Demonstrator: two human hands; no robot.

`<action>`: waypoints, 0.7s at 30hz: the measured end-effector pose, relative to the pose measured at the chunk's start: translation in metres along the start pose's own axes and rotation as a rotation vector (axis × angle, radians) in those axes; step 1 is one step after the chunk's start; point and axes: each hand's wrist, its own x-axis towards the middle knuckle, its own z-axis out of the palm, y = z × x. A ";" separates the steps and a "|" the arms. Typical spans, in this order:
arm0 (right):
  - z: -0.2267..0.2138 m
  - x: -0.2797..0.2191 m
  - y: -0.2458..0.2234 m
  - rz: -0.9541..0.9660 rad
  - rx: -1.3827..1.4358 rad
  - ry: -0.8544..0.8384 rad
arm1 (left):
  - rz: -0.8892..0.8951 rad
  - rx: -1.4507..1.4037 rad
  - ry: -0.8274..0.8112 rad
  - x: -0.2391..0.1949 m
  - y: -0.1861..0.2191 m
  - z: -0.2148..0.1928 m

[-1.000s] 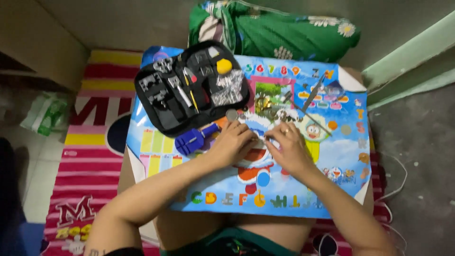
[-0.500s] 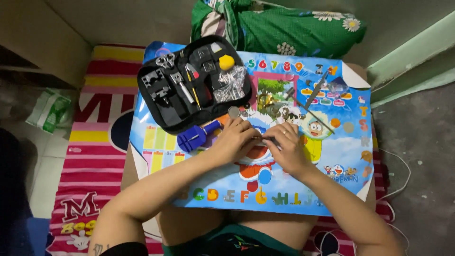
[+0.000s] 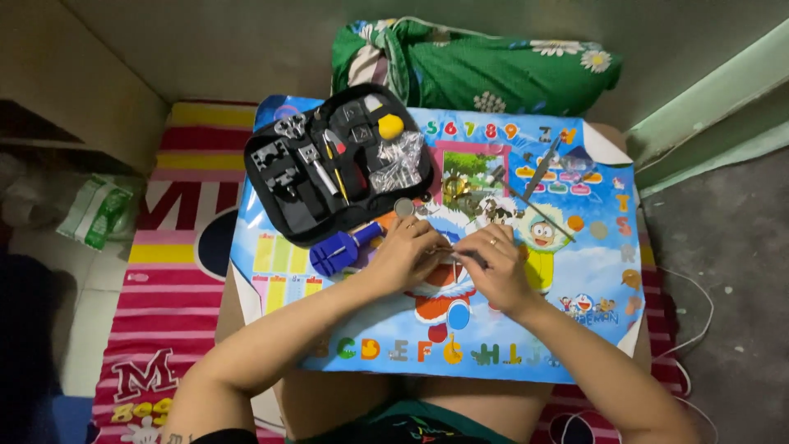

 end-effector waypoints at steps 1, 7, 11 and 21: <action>0.000 0.001 -0.003 0.006 0.015 0.005 | 0.005 0.005 0.012 0.000 0.000 0.000; 0.002 0.003 -0.009 -0.031 -0.011 0.016 | 0.029 0.034 0.056 0.000 0.002 0.000; -0.001 0.004 -0.015 -0.038 -0.015 0.010 | 0.035 0.057 0.053 -0.002 0.008 -0.002; -0.007 0.010 -0.025 -0.125 -0.109 0.088 | 0.129 0.269 0.000 0.003 0.008 0.002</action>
